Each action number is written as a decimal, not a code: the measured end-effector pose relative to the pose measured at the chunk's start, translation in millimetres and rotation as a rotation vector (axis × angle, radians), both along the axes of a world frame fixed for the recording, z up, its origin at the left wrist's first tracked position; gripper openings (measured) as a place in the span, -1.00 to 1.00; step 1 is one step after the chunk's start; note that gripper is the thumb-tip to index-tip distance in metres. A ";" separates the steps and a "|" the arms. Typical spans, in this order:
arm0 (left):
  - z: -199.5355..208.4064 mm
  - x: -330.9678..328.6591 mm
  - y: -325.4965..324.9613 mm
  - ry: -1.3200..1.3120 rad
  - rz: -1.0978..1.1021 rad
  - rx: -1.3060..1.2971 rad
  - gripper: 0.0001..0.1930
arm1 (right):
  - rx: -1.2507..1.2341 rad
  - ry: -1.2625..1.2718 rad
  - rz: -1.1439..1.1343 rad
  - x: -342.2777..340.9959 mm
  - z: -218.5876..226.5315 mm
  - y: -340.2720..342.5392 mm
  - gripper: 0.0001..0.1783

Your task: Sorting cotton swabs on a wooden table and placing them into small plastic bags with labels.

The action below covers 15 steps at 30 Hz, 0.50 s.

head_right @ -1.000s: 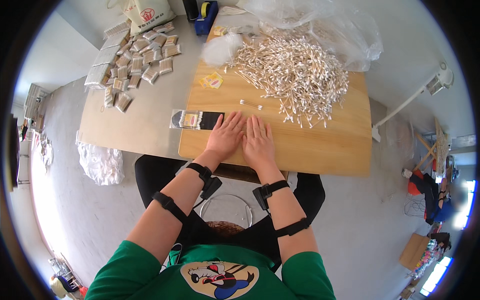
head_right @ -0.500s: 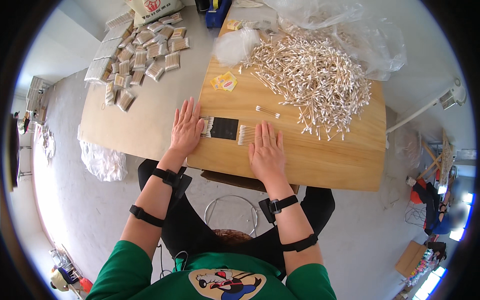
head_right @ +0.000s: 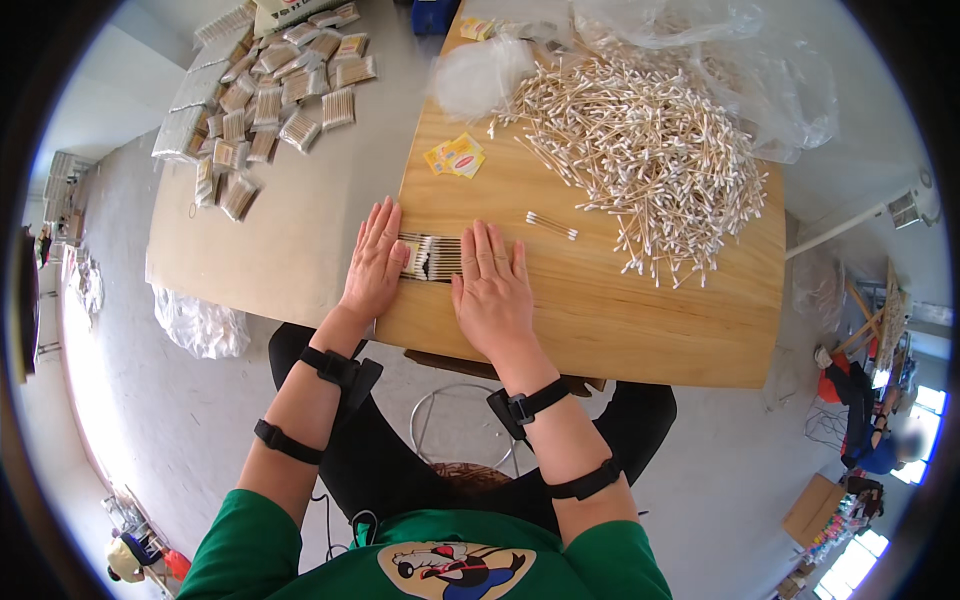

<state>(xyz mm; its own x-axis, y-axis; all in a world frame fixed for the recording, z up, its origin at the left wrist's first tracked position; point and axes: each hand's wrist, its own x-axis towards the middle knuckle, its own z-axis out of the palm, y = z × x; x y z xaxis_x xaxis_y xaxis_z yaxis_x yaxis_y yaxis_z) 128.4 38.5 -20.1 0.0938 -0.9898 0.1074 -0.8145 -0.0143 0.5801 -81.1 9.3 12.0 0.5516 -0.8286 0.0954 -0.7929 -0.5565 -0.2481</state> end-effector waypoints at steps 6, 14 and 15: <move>3.0 -2.5 -0.4 0.003 0.014 -0.001 -0.43 | -0.021 -0.024 0.051 12.9 -0.8 -2.1 -0.32; 3.4 -6.4 -1.2 -0.091 0.043 -0.019 -0.41 | -0.020 -0.034 -0.069 35.5 -4.7 12.0 -0.30; 3.4 -6.8 -2.2 -0.061 0.055 -0.032 -0.41 | -0.015 -0.033 -0.094 37.8 -4.8 13.8 -0.29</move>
